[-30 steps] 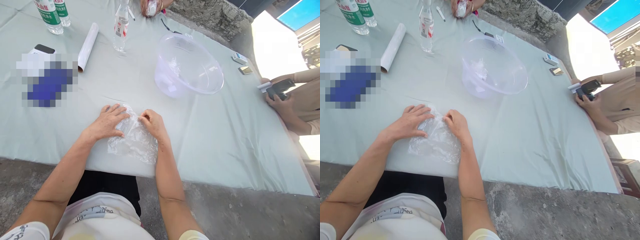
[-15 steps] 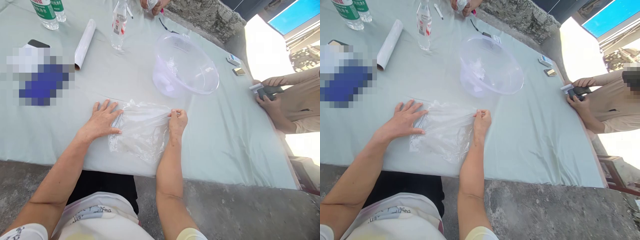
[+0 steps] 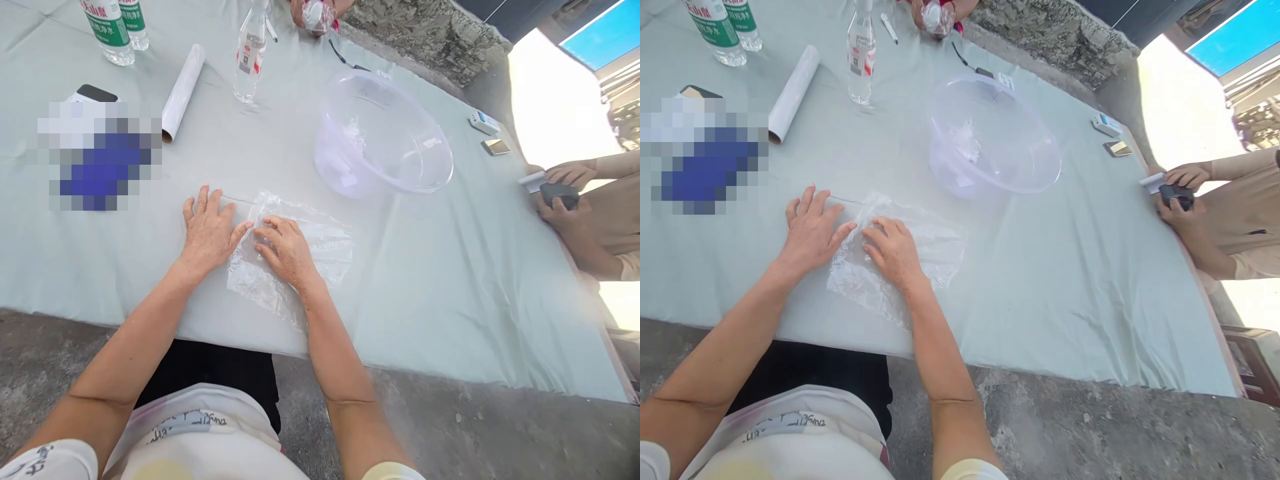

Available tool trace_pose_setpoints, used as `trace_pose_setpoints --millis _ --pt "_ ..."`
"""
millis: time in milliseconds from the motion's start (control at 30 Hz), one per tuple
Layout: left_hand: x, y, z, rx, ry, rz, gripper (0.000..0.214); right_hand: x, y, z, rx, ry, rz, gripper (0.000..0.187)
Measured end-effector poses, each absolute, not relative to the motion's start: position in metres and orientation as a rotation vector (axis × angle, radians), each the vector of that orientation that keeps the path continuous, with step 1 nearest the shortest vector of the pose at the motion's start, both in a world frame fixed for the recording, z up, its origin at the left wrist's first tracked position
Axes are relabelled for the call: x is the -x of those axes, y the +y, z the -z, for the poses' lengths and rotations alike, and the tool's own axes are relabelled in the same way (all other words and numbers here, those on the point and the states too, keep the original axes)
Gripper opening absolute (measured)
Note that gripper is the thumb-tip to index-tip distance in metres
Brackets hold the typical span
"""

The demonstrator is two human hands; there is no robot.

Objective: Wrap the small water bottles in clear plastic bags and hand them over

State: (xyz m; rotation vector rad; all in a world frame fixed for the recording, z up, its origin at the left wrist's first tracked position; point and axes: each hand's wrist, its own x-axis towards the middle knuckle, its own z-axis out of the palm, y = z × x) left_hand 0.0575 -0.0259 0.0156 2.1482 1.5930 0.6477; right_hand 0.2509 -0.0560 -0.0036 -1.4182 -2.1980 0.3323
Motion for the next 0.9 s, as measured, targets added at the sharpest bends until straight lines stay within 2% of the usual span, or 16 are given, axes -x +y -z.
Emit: trace_pose_setpoints --millis 100,233,333,433,600,833,900 --pt "-0.063 -0.030 -0.017 -2.154 1.502 -0.608 0.022 -0.254 -0.055 0.009 1.521 -2.185 -0.320 0.026" --pt "-0.066 -0.034 -0.026 -1.838 1.307 -0.737 0.013 -0.260 -0.054 0.008 1.512 -2.170 -0.317 0.039" --pt "-0.062 -0.032 -0.033 -1.413 1.217 -0.842 0.014 -0.261 -0.053 0.006 1.559 -2.174 -0.324 0.054" --pt "-0.055 -0.027 -0.038 -1.251 1.192 -0.843 0.016 -0.260 -0.052 0.003 1.612 -2.205 -0.368 0.072" --pt "-0.025 -0.025 -0.043 -1.282 1.349 -0.884 0.014 -0.256 -0.052 -0.007 1.707 -2.222 -0.441 0.096" --pt "0.008 -0.034 -0.068 -1.397 1.627 -1.221 0.010 -0.247 -0.041 -0.025 1.840 -2.258 -0.574 0.113" --pt "0.000 -0.033 -0.077 -1.506 1.563 -1.181 0.018 -0.242 -0.036 -0.032 1.912 -2.261 -0.615 0.116"
